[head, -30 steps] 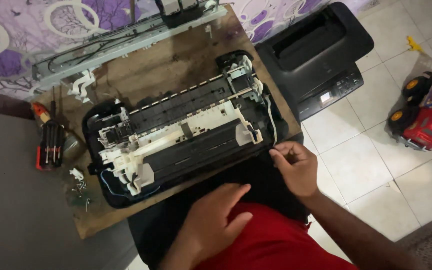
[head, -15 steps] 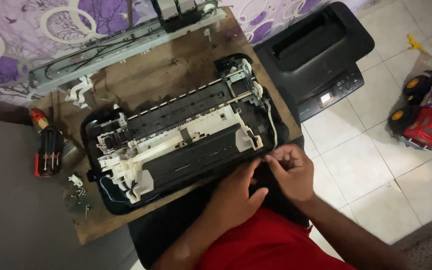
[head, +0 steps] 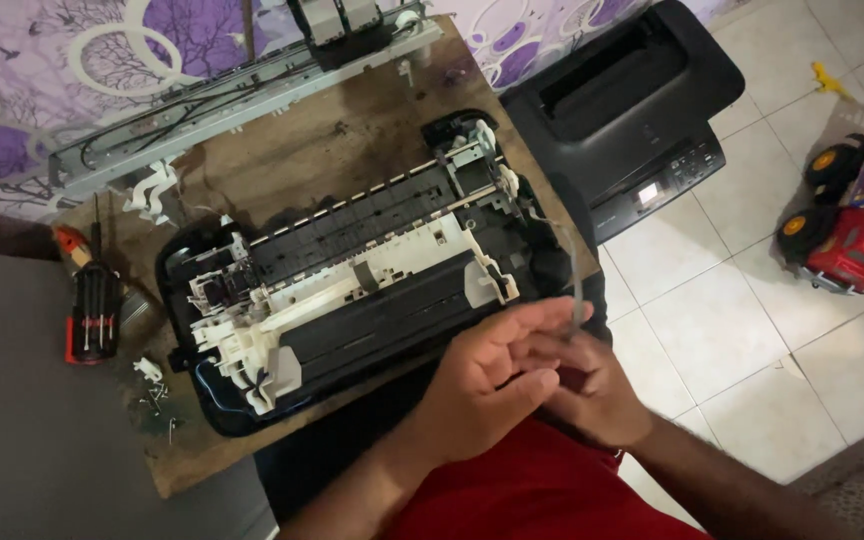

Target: Disassembling an inkjet printer by removing the scanner assembly and internal screws using a screwdriver.

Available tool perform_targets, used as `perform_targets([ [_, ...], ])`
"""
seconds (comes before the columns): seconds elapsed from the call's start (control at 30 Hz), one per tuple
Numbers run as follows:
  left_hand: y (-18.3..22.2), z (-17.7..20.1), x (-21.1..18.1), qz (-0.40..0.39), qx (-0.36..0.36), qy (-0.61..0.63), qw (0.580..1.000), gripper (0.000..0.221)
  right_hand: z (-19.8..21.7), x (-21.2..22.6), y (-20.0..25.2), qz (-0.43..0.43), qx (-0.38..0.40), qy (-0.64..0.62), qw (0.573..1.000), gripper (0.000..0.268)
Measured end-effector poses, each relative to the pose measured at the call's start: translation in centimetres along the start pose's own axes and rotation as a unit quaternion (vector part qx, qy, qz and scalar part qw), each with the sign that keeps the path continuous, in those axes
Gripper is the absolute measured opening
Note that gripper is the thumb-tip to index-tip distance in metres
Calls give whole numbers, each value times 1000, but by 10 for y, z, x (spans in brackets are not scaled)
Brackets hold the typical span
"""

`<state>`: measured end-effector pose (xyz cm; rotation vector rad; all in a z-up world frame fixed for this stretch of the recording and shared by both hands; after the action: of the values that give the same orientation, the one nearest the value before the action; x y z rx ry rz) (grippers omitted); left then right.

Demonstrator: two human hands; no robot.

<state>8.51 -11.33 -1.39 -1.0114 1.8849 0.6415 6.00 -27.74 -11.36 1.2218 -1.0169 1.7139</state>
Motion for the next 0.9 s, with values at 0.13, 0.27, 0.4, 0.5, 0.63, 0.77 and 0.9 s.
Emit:
perform_targets([
  [0.13,-16,0,-47,-4,47,-76,996,58,13,7,3,-30,-6,-79,996,36],
  [0.27,-48,23,-55,-102,-20,-428,898,49,43,26,-20,23,-92,-100,990,26],
  [0.4,-87,35,-46,-113,-45,-551,826,45,59,49,-46,109,-74,-143,981,22],
  [0.5,-122,59,-5,-180,-11,-576,797,54,43,36,-69,124,-113,-253,953,25],
  [0.63,-138,65,19,-111,64,-490,862,39,68,21,-67,169,-115,-310,929,23],
  [0.77,-131,69,0,-111,7,-508,854,21,132,24,-68,97,-169,-179,964,22],
  [0.9,-128,70,-10,-28,20,-432,901,30,183,94,-76,8,-125,192,973,23],
])
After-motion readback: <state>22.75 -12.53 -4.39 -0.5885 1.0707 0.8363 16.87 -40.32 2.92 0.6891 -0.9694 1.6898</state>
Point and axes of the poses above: each hand's wrist, its own y-axis away from the middle knuckle, its own z-axis out of the back of the hand, x = y × z, the point moved 4 cm from there along -y, towards the middle knuckle
